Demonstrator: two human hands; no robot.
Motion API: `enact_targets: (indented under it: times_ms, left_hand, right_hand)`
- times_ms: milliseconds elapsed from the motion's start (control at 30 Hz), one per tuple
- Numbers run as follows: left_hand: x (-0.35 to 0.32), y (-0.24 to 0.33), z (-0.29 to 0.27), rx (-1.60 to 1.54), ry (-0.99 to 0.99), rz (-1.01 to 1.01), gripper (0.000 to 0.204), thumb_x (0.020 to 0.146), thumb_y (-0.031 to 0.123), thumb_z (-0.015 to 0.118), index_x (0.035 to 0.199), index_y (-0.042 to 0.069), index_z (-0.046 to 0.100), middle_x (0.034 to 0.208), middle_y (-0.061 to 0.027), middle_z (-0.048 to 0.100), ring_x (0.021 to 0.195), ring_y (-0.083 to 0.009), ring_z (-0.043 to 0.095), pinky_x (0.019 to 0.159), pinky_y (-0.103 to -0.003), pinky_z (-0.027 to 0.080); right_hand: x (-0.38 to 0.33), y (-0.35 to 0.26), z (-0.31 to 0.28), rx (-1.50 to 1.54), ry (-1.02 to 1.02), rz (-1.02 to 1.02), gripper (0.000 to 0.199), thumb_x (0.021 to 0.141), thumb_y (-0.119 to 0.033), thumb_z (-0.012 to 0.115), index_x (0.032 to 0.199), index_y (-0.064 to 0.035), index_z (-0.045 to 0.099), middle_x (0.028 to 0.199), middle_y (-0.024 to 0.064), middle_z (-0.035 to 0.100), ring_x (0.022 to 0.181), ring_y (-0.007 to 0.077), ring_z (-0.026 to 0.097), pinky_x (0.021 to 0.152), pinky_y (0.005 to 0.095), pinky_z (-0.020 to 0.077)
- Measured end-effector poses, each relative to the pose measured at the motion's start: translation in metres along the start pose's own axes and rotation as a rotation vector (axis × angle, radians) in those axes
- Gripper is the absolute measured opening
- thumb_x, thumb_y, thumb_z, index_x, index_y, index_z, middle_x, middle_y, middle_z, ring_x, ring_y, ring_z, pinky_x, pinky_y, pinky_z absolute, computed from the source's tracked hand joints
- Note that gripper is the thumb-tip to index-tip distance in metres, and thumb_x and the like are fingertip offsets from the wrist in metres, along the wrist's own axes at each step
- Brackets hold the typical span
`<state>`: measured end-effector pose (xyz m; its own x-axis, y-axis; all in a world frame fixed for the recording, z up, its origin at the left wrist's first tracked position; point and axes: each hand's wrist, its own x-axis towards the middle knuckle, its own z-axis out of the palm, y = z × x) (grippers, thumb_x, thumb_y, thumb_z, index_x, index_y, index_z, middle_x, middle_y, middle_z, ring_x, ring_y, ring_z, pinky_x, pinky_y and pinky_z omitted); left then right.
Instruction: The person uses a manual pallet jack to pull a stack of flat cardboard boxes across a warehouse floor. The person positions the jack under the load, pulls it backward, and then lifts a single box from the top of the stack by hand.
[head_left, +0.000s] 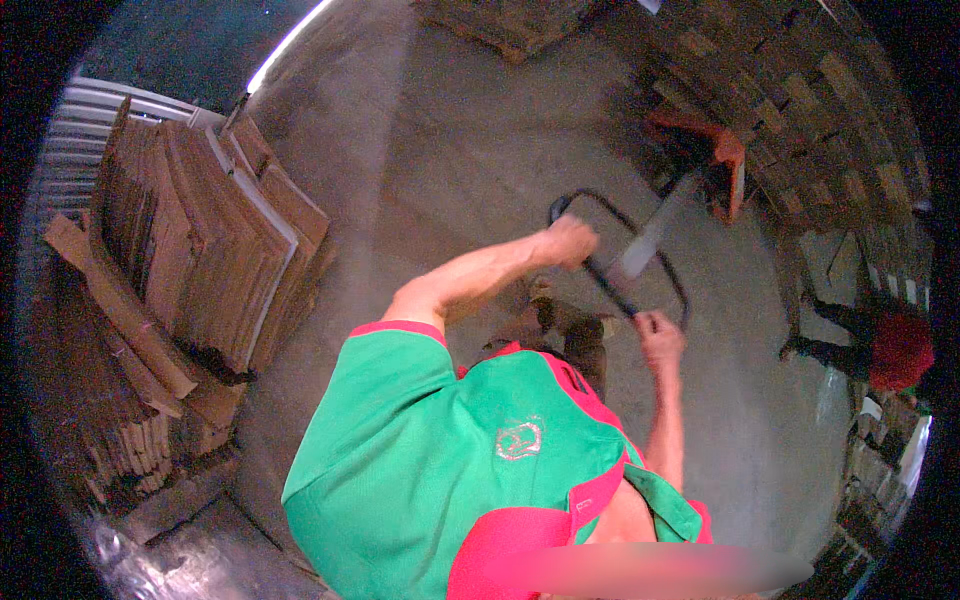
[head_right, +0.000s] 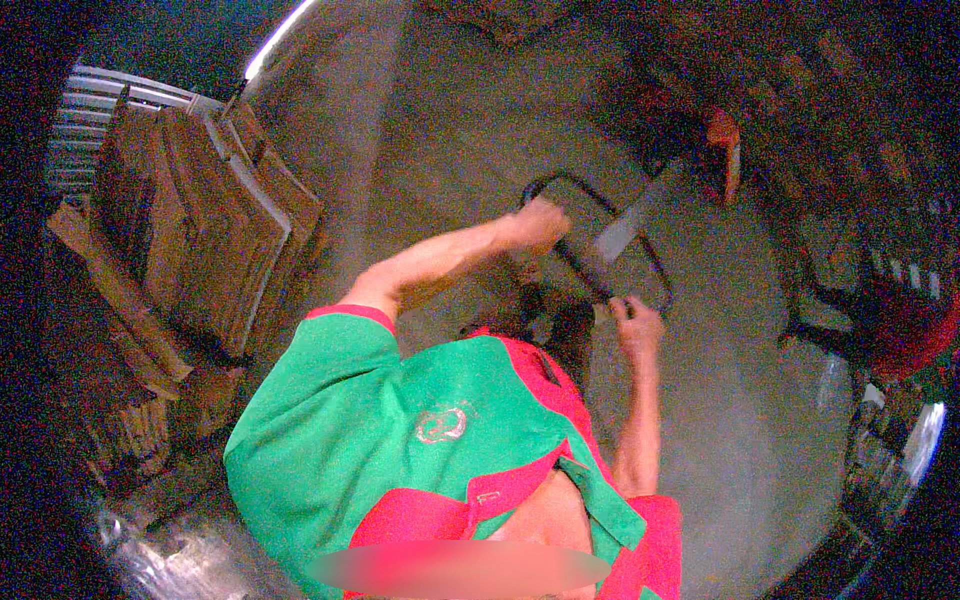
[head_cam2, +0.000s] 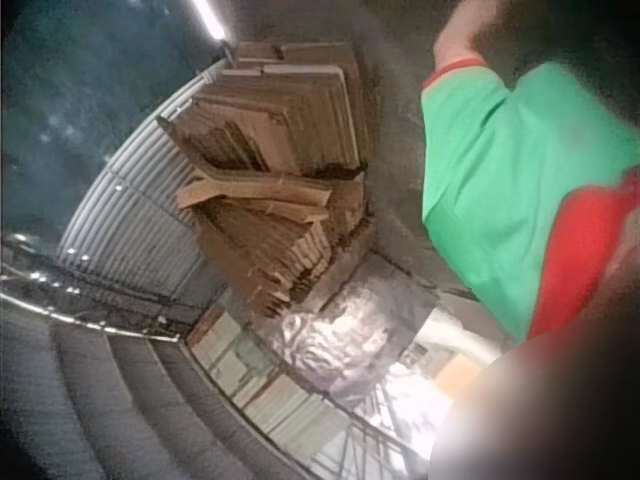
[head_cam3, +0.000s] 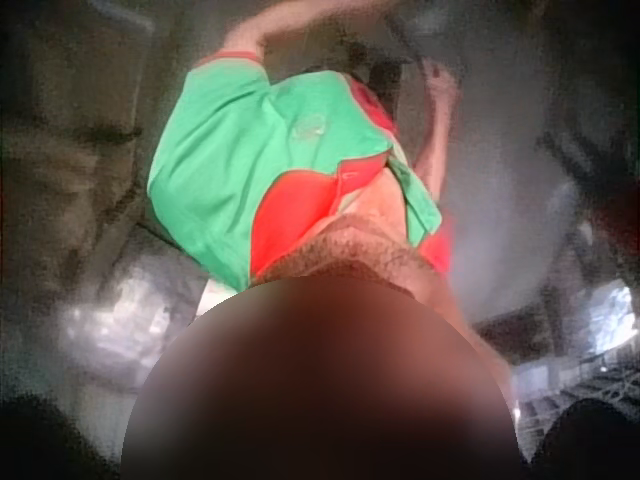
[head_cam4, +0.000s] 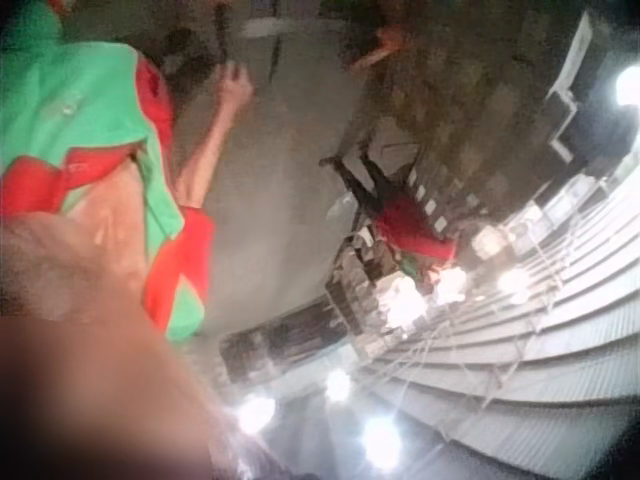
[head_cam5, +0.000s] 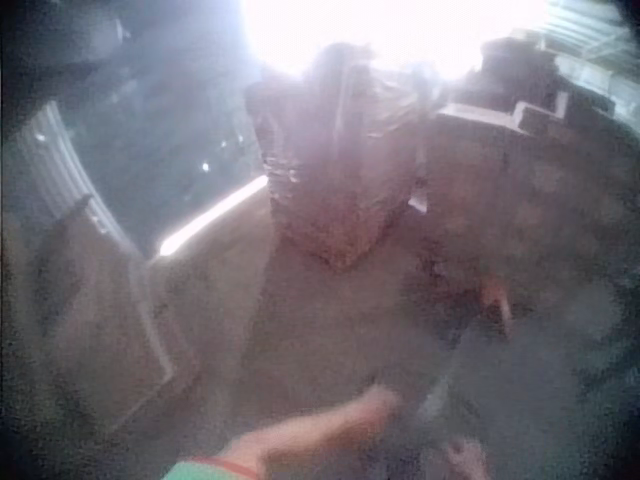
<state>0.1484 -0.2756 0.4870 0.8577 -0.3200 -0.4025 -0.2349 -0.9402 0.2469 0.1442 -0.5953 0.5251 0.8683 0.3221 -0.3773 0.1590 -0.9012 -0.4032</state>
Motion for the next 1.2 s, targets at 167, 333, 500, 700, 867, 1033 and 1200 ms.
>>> enact_targets:
  times_ms: [167,333,500,700,867,1033,1200]
  left_hand:
    - [0.051,0.008,-0.186,-0.068,0.476,0.047,0.027,0.067,0.025,0.08,0.09,0.015,0.07,0.086,-0.0098,0.071,0.087,-0.0366,0.068,0.078,-0.048,0.053]
    - [0.013,0.0,-0.048,-0.117,0.878,0.095,0.025,0.077,0.017,0.068,0.101,0.016,0.067,0.075,-0.0118,0.065,0.08,-0.0362,0.065,0.073,-0.054,0.047]
    - [-0.058,-0.015,0.116,-0.025,0.099,-0.073,0.023,0.073,0.021,0.079,0.093,0.012,0.076,0.083,-0.0108,0.073,0.09,-0.0312,0.072,0.091,-0.049,0.051]
    - [-0.028,-0.03,-0.082,0.095,0.278,0.043,0.016,0.075,0.016,0.071,0.088,0.007,0.072,0.084,-0.0155,0.074,0.081,-0.0353,0.073,0.068,-0.049,0.057]
    - [0.0,-0.003,-0.173,0.066,0.693,0.045,0.026,0.073,0.008,0.068,0.099,0.007,0.07,0.082,-0.0177,0.071,0.084,-0.0375,0.071,0.075,-0.049,0.056]
    - [-0.061,-0.009,0.034,0.0,0.25,-0.091,0.033,0.077,0.015,0.072,0.109,0.008,0.073,0.099,-0.0174,0.073,0.096,-0.0368,0.07,0.099,-0.05,0.047]
    - [-0.033,-0.072,0.085,0.159,-0.122,-0.044,0.025,0.075,0.025,0.074,0.092,0.008,0.077,0.093,-0.0164,0.075,0.087,-0.035,0.074,0.082,-0.049,0.057]
  right_hand:
    - [0.062,-0.029,-0.149,0.09,0.635,-0.219,0.031,0.099,-0.039,0.06,0.1,-0.0106,0.073,0.086,0.0128,0.074,0.076,0.0339,0.071,0.067,0.0441,0.0519]
    - [0.028,-0.028,-0.047,-0.075,0.784,-0.281,0.029,0.097,-0.036,0.06,0.087,-0.0104,0.071,0.077,0.0133,0.072,0.065,0.0317,0.068,0.059,0.0439,0.0495]
    - [-0.042,-0.034,0.099,-0.244,0.056,-0.133,0.054,0.088,-0.059,0.063,0.098,-0.0081,0.075,0.089,0.0214,0.072,0.083,0.0432,0.068,0.071,0.0517,0.0506]
    - [0.005,-0.054,-0.043,-0.021,0.292,-0.221,0.061,0.09,-0.069,0.056,0.093,-0.0105,0.072,0.092,0.021,0.072,0.087,0.0427,0.068,0.077,0.0541,0.0521]
    - [0.044,-0.066,-0.108,-0.063,0.782,-0.098,0.043,0.092,-0.053,0.063,0.086,-0.0105,0.069,0.082,0.0168,0.07,0.079,0.0373,0.067,0.065,0.0486,0.049]
    - [-0.027,-0.07,0.055,-0.102,0.34,-0.002,0.055,0.087,-0.062,0.064,0.085,-0.008,0.072,0.086,0.0195,0.069,0.09,0.0369,0.062,0.079,0.0523,0.0448]
    - [0.005,-0.06,0.093,0.04,-0.118,-0.014,0.072,0.087,-0.077,0.05,0.1,-0.0116,0.076,0.103,0.0216,0.072,0.101,0.0397,0.066,0.097,0.0531,0.0462]
